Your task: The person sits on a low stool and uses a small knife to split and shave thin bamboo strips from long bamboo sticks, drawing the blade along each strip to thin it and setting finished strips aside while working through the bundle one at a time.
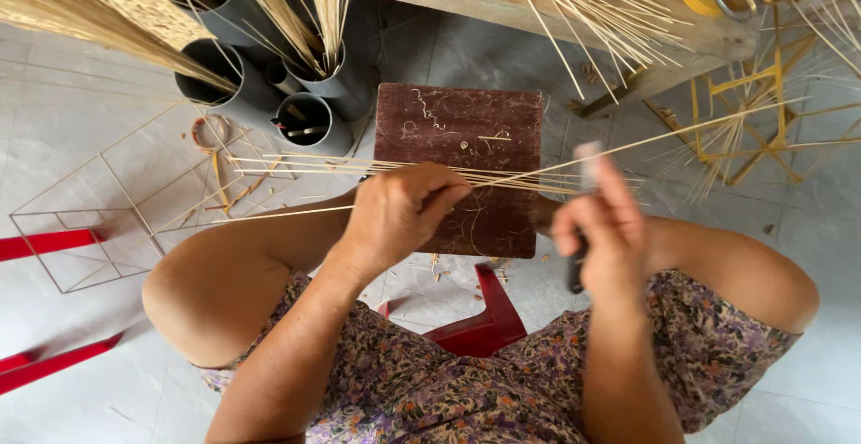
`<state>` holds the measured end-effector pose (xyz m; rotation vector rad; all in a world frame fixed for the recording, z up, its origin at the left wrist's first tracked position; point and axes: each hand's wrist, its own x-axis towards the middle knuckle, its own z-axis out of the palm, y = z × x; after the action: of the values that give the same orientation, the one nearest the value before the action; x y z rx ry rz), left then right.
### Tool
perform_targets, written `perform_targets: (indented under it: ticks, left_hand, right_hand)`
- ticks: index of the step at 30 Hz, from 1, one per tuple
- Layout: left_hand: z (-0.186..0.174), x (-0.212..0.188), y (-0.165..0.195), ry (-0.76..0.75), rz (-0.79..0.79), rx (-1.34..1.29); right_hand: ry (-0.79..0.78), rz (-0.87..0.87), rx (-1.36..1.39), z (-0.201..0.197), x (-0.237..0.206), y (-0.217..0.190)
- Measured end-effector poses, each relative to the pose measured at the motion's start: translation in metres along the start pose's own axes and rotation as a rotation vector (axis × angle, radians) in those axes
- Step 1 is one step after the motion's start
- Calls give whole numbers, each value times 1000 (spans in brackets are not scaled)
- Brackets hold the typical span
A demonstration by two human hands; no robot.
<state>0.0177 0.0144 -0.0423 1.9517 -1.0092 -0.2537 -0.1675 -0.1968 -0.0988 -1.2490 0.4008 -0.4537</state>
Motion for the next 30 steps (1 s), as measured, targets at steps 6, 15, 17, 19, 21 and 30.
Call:
perform_targets:
  ticks: [6, 15, 17, 19, 21, 30]
  left_hand:
    - [1, -4, -1, -50, 31, 1]
    - [1, -4, -1, -89, 12, -13]
    - [2, -3, 0, -81, -4, -22]
    - [0, -3, 1, -80, -20, -29]
    - [-5, -4, 0, -81, -41, -32]
    - [-10, -3, 0, -167, -120, -206]
  right_hand:
    - [-179, 81, -177, 44, -4, 19]
    - [-48, 38, -9, 36, 1, 14]
    - [-89, 33, -14, 44, -2, 22]
    - [-67, 40, -12, 42, -3, 24]
    - [10, 61, 0, 31, 1, 21]
    - [180, -89, 92, -6, 7, -17]
